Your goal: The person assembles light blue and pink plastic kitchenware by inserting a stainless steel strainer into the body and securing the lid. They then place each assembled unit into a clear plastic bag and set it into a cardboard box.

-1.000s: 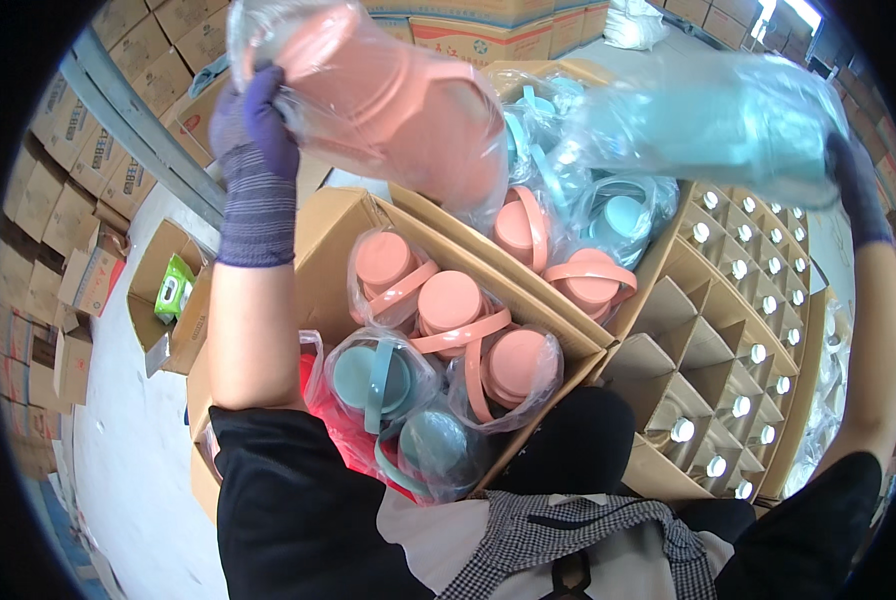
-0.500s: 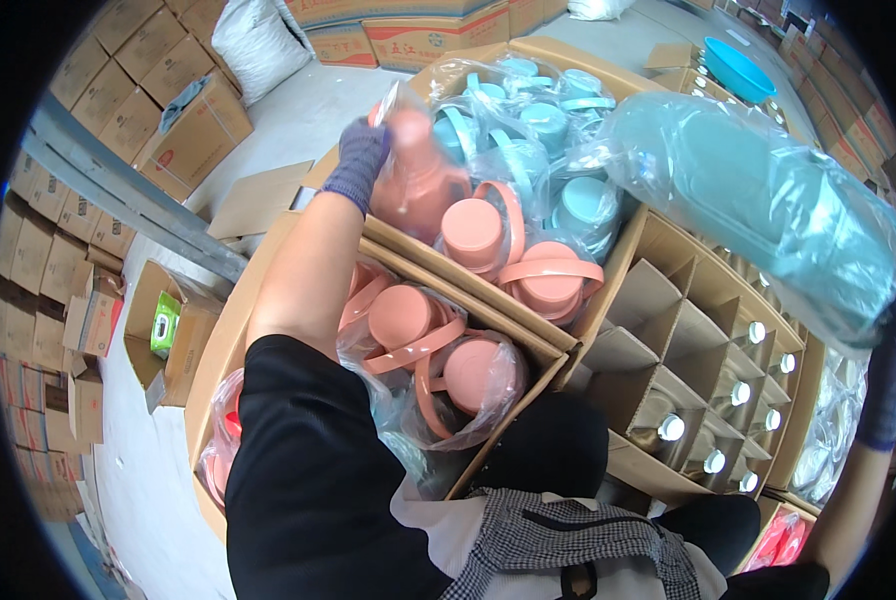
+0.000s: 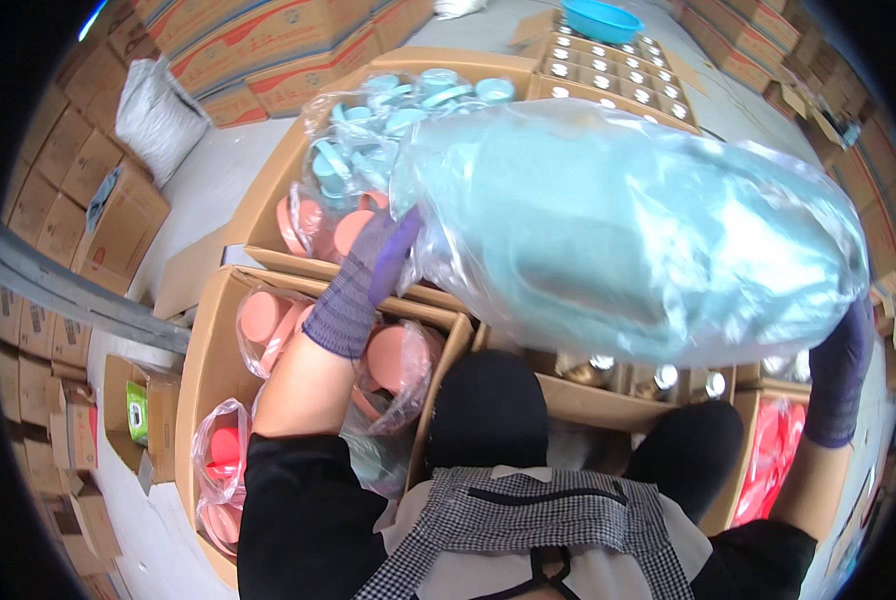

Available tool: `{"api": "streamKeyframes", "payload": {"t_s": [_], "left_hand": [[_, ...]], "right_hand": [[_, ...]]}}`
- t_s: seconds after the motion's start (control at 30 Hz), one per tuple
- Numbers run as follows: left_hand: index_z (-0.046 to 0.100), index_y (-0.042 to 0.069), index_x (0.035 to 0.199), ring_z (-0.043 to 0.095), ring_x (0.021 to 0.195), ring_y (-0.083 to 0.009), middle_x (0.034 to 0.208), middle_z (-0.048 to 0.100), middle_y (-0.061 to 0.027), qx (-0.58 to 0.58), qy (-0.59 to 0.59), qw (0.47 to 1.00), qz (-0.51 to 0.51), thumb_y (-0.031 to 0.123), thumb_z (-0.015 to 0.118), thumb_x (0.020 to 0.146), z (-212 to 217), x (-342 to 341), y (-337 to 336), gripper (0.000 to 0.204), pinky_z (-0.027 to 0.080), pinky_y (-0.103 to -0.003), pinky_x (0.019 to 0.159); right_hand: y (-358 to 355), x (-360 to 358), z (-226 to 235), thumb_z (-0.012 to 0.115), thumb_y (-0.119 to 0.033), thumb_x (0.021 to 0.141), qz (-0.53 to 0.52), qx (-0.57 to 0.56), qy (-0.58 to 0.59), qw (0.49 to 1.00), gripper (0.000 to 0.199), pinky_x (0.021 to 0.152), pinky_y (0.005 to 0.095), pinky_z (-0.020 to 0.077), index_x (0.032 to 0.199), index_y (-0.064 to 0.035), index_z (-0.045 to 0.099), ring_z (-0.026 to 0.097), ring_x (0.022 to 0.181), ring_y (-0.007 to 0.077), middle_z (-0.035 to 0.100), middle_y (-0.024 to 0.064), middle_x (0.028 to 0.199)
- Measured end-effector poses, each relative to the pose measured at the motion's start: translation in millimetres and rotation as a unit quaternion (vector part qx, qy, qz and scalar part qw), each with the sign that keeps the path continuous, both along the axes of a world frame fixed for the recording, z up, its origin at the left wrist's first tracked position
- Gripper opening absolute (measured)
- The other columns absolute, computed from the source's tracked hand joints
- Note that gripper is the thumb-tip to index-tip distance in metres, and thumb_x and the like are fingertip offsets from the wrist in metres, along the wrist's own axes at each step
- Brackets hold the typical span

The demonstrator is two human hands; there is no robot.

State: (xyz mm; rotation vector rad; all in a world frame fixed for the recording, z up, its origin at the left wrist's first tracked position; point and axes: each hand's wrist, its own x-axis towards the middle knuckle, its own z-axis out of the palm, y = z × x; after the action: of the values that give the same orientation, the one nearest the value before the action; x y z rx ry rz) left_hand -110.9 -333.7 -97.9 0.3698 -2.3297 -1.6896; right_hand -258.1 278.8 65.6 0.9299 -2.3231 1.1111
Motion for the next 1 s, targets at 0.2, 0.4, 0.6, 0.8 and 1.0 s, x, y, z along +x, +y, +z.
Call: {"api": "streamKeyframes", "payload": {"t_s": [0.2, 0.4, 0.6, 0.8, 1.0], "left_hand": [[0.068, 0.007, 0.133, 0.066, 0.120, -0.0314, 0.130, 0.070, -0.0163, -0.278, 0.027, 0.960, -0.025, 0.011, 0.054, 0.100, -8.7, -36.2, -61.1, 0.036, 0.051, -0.039, 0.106], [0.077, 0.001, 0.116, 0.069, 0.101, -0.0216, 0.109, 0.077, -0.0114, -0.236, 0.072, 0.964, 0.102, 0.039, 0.077, 0.091, -10.9, -70.1, -86.1, 0.046, 0.051, -0.034, 0.096], [0.075, 0.006, 0.116, 0.069, 0.114, -0.0389, 0.122, 0.073, -0.0226, -0.534, -0.053, 0.815, 0.218, 0.046, 0.049, 0.100, -25.3, -22.0, -144.4, 0.050, 0.053, -0.046, 0.093], [0.072, 0.006, 0.128, 0.068, 0.119, -0.0325, 0.126, 0.073, -0.0160, -0.271, -0.253, 0.631, 0.682, 0.040, 0.071, 0.092, 9.0, 80.7, -163.6, 0.049, 0.053, -0.046, 0.101], [0.064, 0.002, 0.140, 0.061, 0.130, -0.0266, 0.143, 0.065, -0.0176, -0.302, 0.222, 0.924, 0.080, 0.031, 0.071, 0.099, 81.1, -27.2, 51.4, 0.050, 0.046, -0.038, 0.110]], "right_hand": [[7.2, 62.8, 46.8, 0.062, -0.028, 0.104, 0.105, -0.270, -0.295, 0.910, 0.051, 0.113, 0.0363, 0.0422, 0.143, 0.0039, 0.057, 0.058, 0.129, 0.0215, 0.066, 0.0114, 0.132], [-6.4, 108.5, 58.4, 0.073, -0.021, 0.095, 0.021, -0.170, -0.266, 0.949, 0.038, 0.094, 0.0272, 0.0496, 0.125, 0.0014, 0.067, 0.063, 0.099, 0.0117, 0.068, 0.0032, 0.105], [47.6, 107.8, 72.2, 0.068, -0.026, 0.102, -0.083, -0.131, -0.102, 0.983, 0.028, 0.081, 0.0245, 0.0478, 0.117, -0.0015, 0.069, 0.058, 0.088, 0.0080, 0.065, -0.0005, 0.097], [81.1, 147.3, 94.3, 0.070, -0.026, 0.100, -0.085, -0.100, -0.104, 0.986, 0.028, 0.079, 0.0245, 0.0482, 0.115, -0.0020, 0.068, 0.058, 0.084, 0.0081, 0.064, -0.0004, 0.096], [59.9, 197.8, 118.7, 0.070, -0.016, 0.097, -0.016, -0.090, -0.066, 0.994, 0.033, 0.085, 0.0254, 0.0504, 0.124, 0.0010, 0.067, 0.064, 0.093, 0.0101, 0.070, 0.0035, 0.105]]}}
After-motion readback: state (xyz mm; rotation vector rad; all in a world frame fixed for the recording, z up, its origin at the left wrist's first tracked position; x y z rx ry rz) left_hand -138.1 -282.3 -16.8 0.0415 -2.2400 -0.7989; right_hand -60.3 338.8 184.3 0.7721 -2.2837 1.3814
